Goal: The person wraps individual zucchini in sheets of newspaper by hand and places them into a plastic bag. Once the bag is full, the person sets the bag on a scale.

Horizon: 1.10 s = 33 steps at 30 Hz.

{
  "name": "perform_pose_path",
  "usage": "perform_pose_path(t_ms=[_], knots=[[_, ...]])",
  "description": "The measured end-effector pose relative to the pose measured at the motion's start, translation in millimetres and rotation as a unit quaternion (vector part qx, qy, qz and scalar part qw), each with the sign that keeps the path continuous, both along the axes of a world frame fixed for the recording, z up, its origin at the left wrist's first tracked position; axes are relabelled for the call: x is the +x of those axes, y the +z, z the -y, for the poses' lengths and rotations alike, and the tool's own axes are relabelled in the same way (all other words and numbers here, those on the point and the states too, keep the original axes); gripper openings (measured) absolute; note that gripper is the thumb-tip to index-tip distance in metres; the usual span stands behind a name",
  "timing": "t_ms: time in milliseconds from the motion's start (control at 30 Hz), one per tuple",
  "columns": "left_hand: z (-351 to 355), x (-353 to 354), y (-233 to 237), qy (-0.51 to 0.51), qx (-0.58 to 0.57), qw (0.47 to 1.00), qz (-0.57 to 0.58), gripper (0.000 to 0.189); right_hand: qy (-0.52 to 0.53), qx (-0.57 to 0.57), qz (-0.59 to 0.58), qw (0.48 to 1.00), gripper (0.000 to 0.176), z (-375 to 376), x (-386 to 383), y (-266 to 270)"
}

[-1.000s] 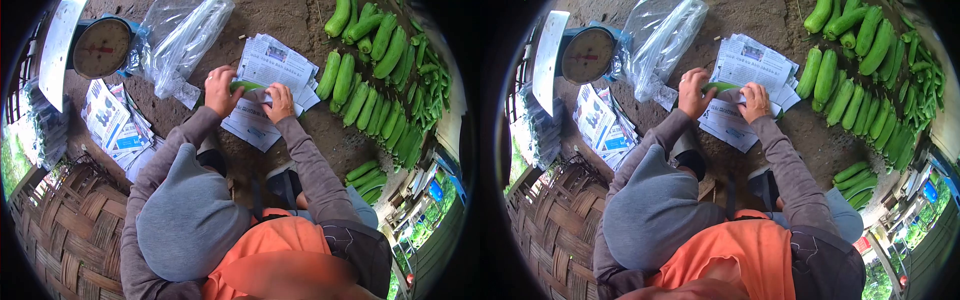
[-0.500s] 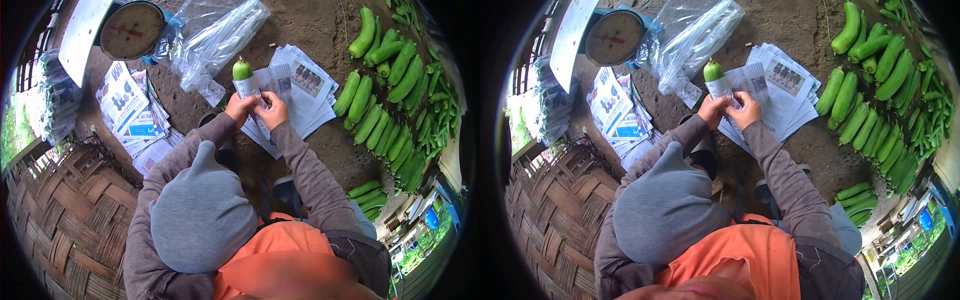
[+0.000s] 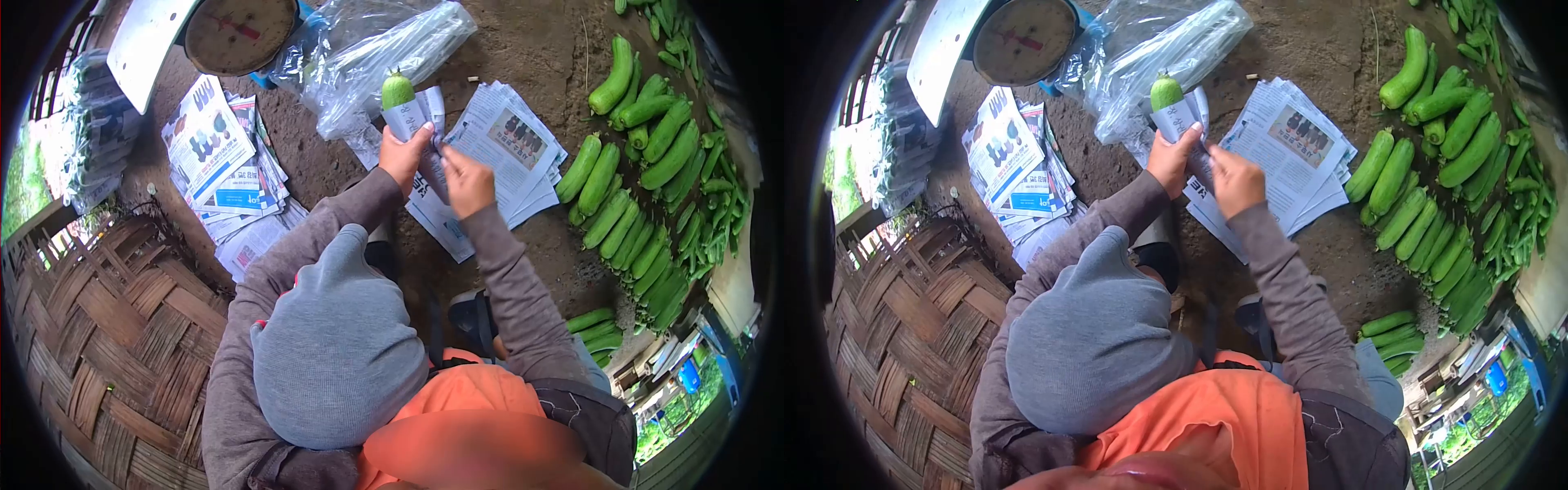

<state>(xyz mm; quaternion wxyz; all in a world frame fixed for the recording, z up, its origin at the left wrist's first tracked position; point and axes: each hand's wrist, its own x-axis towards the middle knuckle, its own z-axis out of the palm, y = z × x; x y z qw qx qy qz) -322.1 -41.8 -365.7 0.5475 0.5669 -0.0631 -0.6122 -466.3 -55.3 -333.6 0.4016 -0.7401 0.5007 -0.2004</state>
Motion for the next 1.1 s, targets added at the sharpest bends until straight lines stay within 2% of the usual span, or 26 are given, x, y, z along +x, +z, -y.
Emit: perform_pose_path(t_ms=[67,100,200,233,267,300,333,400,467,533,667,733,833,933,1000,1100], knots=[[2,5,19,0.035,0.048,0.990,-0.124,0.035,0.026,-0.083,-0.025,0.996,0.048,-4,9,19],[1,8,17,0.012,0.013,0.978,-0.209,0.041,0.036,-0.123,-0.036,0.991,0.054,-5,12,22],[-7,21,43,-0.171,-0.011,0.977,-0.124,0.042,0.017,-0.003,-0.004,1.000,0.067,4,-15,-5],[-8,34,39,-0.256,-0.102,0.961,-0.038,0.054,0.014,-0.010,0.004,1.000,0.063,4,-20,-6],[-7,46,43,-0.269,-0.122,0.926,0.234,0.059,0.031,-0.016,-0.001,0.999,0.062,3,-22,-7],[-4,58,51,-0.262,-0.133,0.822,0.488,0.064,0.048,-0.023,-0.007,0.999,0.061,3,-24,-7],[-3,69,55,-0.235,-0.135,0.655,0.705,0.070,0.064,-0.030,-0.013,0.997,0.060,3,-25,-7],[10,96,41,-0.201,-0.096,0.542,0.811,0.077,0.086,-0.053,-0.011,0.995,0.060,-1,-11,-10],[21,122,21,-0.245,-0.033,0.633,0.734,0.072,0.097,-0.087,-0.002,0.992,0.061,-1,14,-13],[26,133,16,-0.189,-0.084,0.687,0.696,0.065,0.077,-0.123,-0.006,0.989,0.061,5,44,-15],[31,137,24,-0.147,-0.191,0.681,0.691,0.055,0.045,-0.196,-0.066,0.977,0.055,33,107,-43],[27,137,20,-0.185,-0.217,0.675,0.680,0.057,0.033,-0.207,-0.049,0.977,0.054,49,125,-72],[18,118,36,-0.239,-0.159,0.695,0.659,0.057,0.120,-0.134,-0.034,0.983,0.048,63,124,-62],[-4,87,40,-0.191,-0.202,0.594,0.755,0.060,0.119,-0.230,0.039,0.965,0.041,94,82,-41],[-33,68,25,-0.303,-0.236,0.571,0.725,0.060,0.095,-0.338,0.024,0.936,0.035,141,27,-49],[-61,33,11,-0.511,-0.291,0.485,0.647,0.056,0.069,-0.408,-0.184,0.892,0.029,205,-78,-25]])
